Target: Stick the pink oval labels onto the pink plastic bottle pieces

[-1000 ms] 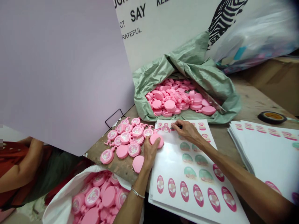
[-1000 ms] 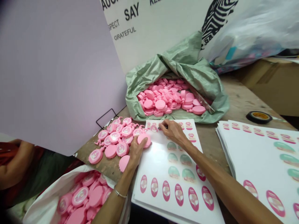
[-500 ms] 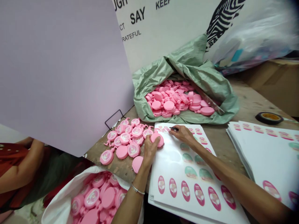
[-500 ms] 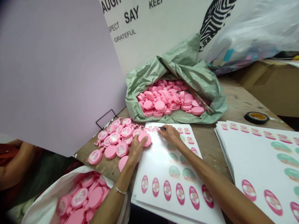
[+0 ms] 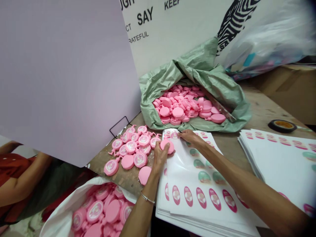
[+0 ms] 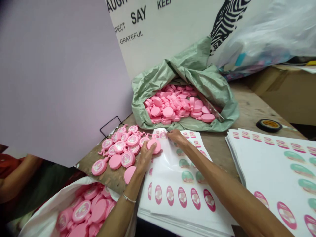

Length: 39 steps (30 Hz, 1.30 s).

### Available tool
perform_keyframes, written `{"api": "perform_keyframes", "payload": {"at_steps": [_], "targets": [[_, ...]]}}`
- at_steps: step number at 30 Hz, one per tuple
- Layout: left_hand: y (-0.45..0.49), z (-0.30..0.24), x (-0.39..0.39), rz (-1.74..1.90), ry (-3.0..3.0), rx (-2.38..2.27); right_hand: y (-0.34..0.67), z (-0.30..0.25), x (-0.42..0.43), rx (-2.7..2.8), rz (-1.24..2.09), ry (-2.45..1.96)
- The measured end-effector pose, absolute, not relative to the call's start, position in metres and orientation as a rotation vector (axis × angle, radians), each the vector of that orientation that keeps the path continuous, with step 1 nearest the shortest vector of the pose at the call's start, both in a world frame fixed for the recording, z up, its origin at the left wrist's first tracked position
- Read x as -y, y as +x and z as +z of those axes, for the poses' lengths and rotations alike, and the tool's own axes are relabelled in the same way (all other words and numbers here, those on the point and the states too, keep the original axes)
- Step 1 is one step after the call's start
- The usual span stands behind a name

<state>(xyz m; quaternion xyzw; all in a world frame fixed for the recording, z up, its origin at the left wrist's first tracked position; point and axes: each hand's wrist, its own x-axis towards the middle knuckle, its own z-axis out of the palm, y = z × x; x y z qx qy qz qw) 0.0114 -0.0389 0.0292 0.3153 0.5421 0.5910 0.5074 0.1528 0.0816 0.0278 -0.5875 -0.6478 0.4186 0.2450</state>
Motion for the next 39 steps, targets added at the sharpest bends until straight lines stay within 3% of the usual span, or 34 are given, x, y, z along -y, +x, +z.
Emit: {"api": "perform_keyframes", "payload": {"at_steps": [9,16,25,39], "targets": [[-0.006,0.043,-0.024,1.390,0.778,-1.128,0.148,0.011,-0.058,2.001,0.701,-1.484],[-0.007,0.028,-0.048,1.356,0.822,-1.302,0.155,-0.001,-0.043,2.083,0.455,-1.387],[-0.002,0.039,-0.062,1.182,1.322,-1.795,0.157,-0.006,-0.041,2.133,0.350,-1.349],[-0.009,0.038,-0.074,0.683,1.822,-1.928,0.157,-0.006,-0.038,2.178,0.306,-1.320]]}}
